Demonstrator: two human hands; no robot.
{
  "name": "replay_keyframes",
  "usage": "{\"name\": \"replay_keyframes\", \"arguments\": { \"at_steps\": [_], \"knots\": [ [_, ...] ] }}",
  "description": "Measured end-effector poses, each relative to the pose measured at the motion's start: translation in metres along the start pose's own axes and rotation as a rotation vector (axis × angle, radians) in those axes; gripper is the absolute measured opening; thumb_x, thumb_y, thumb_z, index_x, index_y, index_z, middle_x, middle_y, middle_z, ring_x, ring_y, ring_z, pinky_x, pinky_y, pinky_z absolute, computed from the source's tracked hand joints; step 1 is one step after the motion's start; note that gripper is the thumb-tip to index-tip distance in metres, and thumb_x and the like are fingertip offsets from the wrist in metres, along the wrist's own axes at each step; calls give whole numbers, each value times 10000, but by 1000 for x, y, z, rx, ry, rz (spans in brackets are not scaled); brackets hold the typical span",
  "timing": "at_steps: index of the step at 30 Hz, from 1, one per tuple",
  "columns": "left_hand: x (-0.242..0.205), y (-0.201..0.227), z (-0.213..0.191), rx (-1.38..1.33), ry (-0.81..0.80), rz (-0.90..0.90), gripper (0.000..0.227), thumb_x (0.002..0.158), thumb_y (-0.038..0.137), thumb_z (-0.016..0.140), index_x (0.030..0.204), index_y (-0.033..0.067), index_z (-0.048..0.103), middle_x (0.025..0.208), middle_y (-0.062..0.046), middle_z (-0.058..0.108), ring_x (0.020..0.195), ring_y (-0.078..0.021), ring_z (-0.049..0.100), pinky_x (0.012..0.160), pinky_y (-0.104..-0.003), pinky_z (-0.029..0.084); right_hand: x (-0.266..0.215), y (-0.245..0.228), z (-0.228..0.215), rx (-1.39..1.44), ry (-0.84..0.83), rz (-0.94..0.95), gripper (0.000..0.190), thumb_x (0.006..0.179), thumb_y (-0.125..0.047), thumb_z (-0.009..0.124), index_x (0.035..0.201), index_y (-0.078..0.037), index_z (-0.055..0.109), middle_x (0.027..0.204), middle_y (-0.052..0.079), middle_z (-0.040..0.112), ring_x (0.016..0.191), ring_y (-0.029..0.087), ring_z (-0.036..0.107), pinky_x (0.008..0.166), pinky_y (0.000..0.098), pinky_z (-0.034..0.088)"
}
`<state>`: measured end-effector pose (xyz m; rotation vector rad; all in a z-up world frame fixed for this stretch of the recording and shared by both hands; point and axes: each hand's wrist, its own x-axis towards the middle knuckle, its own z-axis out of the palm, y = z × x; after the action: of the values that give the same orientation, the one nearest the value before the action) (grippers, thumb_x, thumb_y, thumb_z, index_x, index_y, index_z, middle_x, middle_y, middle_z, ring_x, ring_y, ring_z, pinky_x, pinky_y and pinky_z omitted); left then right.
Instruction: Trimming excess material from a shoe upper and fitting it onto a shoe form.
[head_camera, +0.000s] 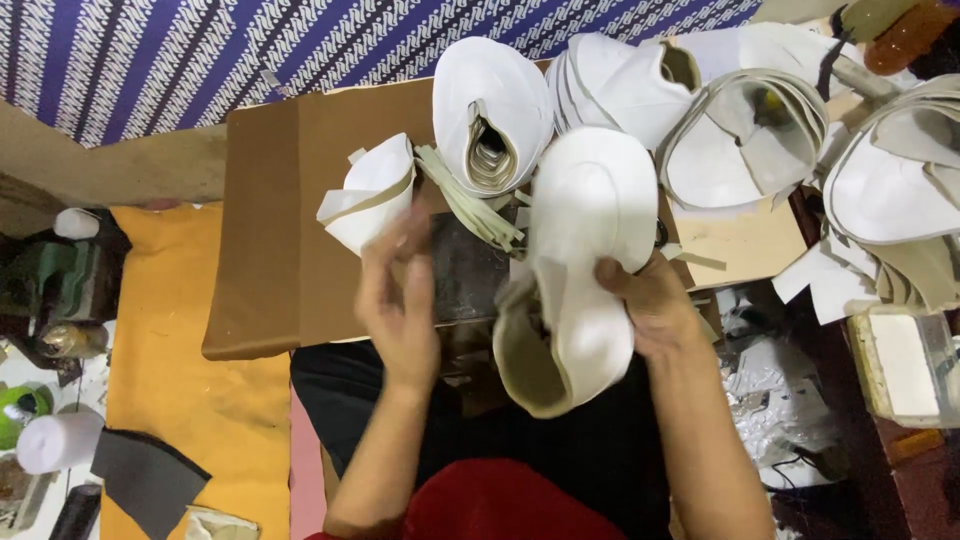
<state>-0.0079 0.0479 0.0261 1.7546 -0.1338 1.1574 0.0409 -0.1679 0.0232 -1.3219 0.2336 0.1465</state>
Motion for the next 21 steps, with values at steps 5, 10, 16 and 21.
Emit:
{"name": "replay_keyframes", "arguments": {
  "at_steps": [5, 10, 16, 21],
  "knots": [
    [-37, -44, 24, -1345, -698, -1153, 500, 958, 259, 661, 1386, 10, 598, 1110, -135, 740, 1009, -216, 727, 849, -398, 594, 14, -2, 7, 107, -410, 57, 478, 752, 89, 764, 1216, 87, 649, 987, 252, 729, 876, 371, 737, 762, 553, 627],
    [-76, -117, 20, -1440, -498, -1254, 459, 942, 220, 675, 1358, 40, 606, 1173, -184, 724, 1043, -289, 719, 872, -466, 587, 49, 16, -22, 53, -489, 115, 469, 897, 53, 591, 1360, 110, 540, 1024, 186, 699, 902, 291, 724, 775, 469, 623],
    [-77, -127, 23, -1623, -534, -1196, 613, 958, 308, 595, 1490, 34, 466, 1299, -257, 649, 1131, -410, 675, 966, -686, 507, 76, 47, -32, 219, -697, 241, 404, 892, 48, 643, 1285, 114, 570, 982, 212, 741, 824, 338, 766, 679, 484, 649],
    [-76, -125, 21, -1567, -520, -1084, 626, 897, 6, 547, 1512, 17, 430, 1254, -253, 673, 1067, -389, 704, 967, -692, 491, 86, 29, -19, 48, -550, 230, 487, 959, -95, 657, 1368, 100, 480, 999, 142, 726, 853, 273, 765, 748, 423, 656]
  ]
}}
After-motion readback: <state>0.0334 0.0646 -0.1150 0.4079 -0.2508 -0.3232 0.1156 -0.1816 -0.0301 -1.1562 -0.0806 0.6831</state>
